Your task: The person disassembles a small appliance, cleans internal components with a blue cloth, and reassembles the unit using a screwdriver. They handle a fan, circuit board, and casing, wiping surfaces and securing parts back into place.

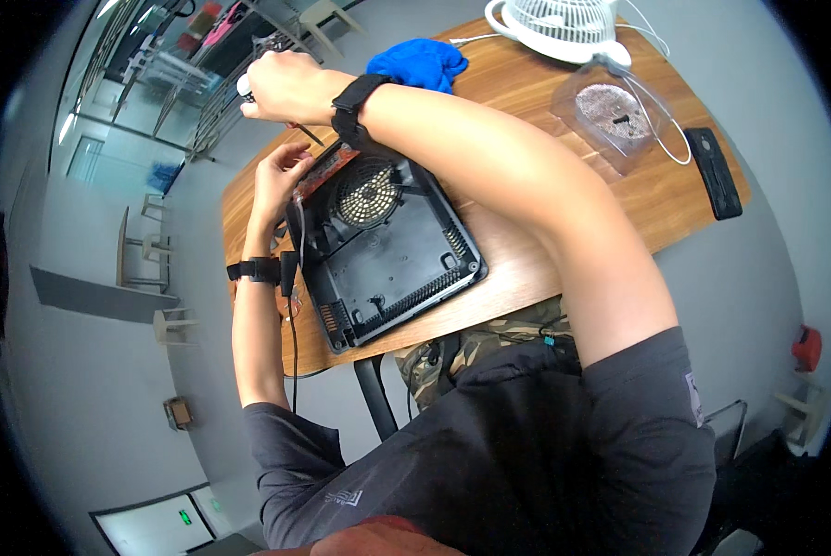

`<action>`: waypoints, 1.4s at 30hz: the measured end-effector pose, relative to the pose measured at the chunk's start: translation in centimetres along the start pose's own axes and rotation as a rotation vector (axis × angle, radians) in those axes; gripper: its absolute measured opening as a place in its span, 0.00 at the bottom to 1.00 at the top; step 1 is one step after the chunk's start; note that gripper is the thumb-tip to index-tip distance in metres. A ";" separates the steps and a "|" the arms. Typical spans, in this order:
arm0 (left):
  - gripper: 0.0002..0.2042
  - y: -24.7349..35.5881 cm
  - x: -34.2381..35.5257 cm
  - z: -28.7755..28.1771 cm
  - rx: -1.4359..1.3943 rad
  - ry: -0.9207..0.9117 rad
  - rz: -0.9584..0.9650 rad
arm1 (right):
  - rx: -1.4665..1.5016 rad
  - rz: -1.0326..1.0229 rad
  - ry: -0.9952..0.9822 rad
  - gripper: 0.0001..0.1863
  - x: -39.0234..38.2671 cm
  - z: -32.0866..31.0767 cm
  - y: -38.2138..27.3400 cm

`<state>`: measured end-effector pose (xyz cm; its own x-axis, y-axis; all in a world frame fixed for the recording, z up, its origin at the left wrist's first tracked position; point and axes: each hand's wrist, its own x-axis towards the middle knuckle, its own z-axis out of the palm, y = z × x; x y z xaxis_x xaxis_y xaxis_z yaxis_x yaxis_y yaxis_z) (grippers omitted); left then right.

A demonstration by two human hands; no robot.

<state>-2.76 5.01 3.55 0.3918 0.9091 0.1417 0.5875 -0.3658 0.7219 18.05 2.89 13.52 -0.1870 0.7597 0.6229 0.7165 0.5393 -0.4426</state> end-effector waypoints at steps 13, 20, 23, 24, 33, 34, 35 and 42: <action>0.10 -4.4 -6.9 -5.1 -0.030 0.122 0.006 | 0.081 -0.041 -0.195 0.23 2.3 5.6 -8.7; 0.09 -4.7 -9.5 -6.4 -0.043 0.156 -0.134 | 0.116 -0.043 -0.306 0.24 2.7 8.1 -11.2; 0.09 -7.3 -9.8 -6.4 -0.083 0.161 -0.117 | 0.118 -0.073 -0.253 0.25 2.5 9.0 -12.0; 0.10 -7.9 -9.7 -6.3 -0.083 0.160 -0.104 | 0.116 -0.089 -0.213 0.25 2.4 9.3 -11.9; 0.07 -10.4 -11.4 -7.0 0.428 0.061 -0.083 | 0.053 0.028 -0.309 0.21 2.3 6.9 -9.4; 0.07 -10.6 -11.4 -7.0 0.463 0.021 -0.128 | 0.029 0.036 -0.303 0.19 2.2 5.4 -8.7; 0.07 -10.8 -11.2 -6.8 0.494 -0.020 -0.170 | 0.005 0.066 -0.302 0.20 2.0 3.7 -7.9; 0.05 -12.5 -10.7 -6.4 0.670 -0.004 -0.247 | -0.341 0.311 -0.397 0.29 0.5 -5.4 1.4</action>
<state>-18.77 1.10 -2.66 0.1932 0.9809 0.0240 0.9676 -0.1946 0.1609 22.64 2.06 16.71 -0.1241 0.9758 0.1802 0.9402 0.1737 -0.2930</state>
